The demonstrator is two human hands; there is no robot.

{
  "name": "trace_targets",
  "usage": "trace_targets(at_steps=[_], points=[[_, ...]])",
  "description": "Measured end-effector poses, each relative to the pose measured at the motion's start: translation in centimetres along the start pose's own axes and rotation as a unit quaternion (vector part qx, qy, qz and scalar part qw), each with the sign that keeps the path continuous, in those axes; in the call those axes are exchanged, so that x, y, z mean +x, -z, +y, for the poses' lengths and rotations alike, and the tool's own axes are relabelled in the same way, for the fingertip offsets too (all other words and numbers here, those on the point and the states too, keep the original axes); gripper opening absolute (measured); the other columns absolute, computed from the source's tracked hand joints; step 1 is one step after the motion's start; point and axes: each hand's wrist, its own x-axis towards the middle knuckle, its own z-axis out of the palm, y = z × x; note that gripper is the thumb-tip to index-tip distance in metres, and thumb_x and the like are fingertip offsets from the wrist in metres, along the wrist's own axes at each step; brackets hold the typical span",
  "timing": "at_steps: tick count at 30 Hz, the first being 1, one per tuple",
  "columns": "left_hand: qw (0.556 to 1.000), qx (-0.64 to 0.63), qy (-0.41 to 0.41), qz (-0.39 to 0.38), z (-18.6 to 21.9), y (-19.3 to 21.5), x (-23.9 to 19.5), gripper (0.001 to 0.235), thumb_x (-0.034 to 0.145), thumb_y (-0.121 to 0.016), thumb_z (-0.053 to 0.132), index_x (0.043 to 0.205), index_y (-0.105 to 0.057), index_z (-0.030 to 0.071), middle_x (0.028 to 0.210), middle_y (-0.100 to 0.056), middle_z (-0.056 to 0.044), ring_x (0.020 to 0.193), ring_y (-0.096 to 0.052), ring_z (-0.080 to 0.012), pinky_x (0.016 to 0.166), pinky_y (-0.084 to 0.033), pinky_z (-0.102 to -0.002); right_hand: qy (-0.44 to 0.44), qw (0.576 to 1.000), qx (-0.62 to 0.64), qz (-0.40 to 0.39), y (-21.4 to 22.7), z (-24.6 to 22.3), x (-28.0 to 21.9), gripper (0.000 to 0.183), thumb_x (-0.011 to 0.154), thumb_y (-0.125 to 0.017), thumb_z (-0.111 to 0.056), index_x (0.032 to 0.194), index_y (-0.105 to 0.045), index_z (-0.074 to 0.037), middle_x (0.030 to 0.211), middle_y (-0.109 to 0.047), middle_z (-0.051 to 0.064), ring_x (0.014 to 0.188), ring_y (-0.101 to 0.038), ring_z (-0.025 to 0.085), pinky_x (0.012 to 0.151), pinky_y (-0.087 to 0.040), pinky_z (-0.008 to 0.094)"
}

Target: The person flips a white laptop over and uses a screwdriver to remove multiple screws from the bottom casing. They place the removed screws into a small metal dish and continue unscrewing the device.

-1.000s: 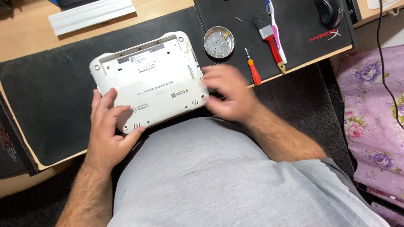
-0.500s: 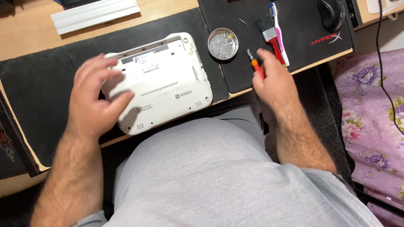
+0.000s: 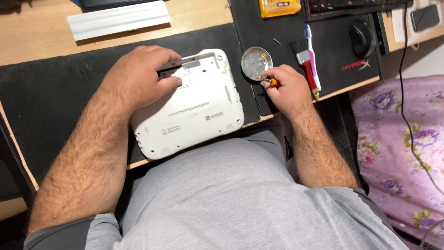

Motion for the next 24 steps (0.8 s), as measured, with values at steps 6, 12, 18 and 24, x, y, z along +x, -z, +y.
trace_targets(at_steps=[6,12,18,24], points=[[0.999,0.026,-0.007,0.017,-2.9,-0.2,-0.2,0.044,0.089,-0.070,0.035,0.128,-0.068,0.014,0.124,-0.070,-0.005,0.120,-0.056,-0.0312,0.092,-0.047,-0.050,0.042,0.999,0.023,0.003,-0.4,-0.3,1.8,0.018,0.086,-0.074,0.000,0.101,-0.078,-0.010,0.100,-0.072,0.006,0.093,-0.070,0.020,0.084,-0.054,0.030],[0.999,0.010,-0.037,0.030,-4.3,-0.8,0.3,0.043,0.088,-0.069,0.036,0.126,-0.071,0.015,0.123,-0.071,-0.005,0.117,-0.059,-0.0301,0.089,-0.050,-0.049,0.145,0.989,0.025,0.030,-1.6,-1.1,6.0,0.017,0.087,-0.072,0.005,0.099,-0.076,-0.007,0.096,-0.071,0.008,0.091,-0.067,0.024,0.084,-0.052,0.034],[0.997,-0.016,-0.051,0.060,-5.1,-0.9,0.3,0.037,0.090,-0.071,0.040,0.117,-0.074,0.015,0.110,-0.073,-0.002,0.105,-0.063,-0.0274,0.080,-0.051,-0.048,0.246,0.969,0.014,-0.021,-1.6,-6.8,11.8,0.013,0.089,-0.077,0.004,0.099,-0.073,-0.004,0.094,-0.069,0.008,0.089,-0.064,0.025,0.079,-0.049,0.035],[0.972,-0.041,0.021,0.228,-5.9,1.3,-0.7,0.028,0.093,-0.083,0.036,0.094,-0.071,0.011,0.088,-0.069,-0.004,0.076,-0.063,-0.0235,0.062,-0.048,-0.042,0.341,0.936,0.006,-0.082,-4.7,-12.1,17.4,0.014,0.096,-0.084,-0.004,0.104,-0.074,-0.009,0.098,-0.068,0.006,0.089,-0.066,0.024,0.073,-0.050,0.035]])
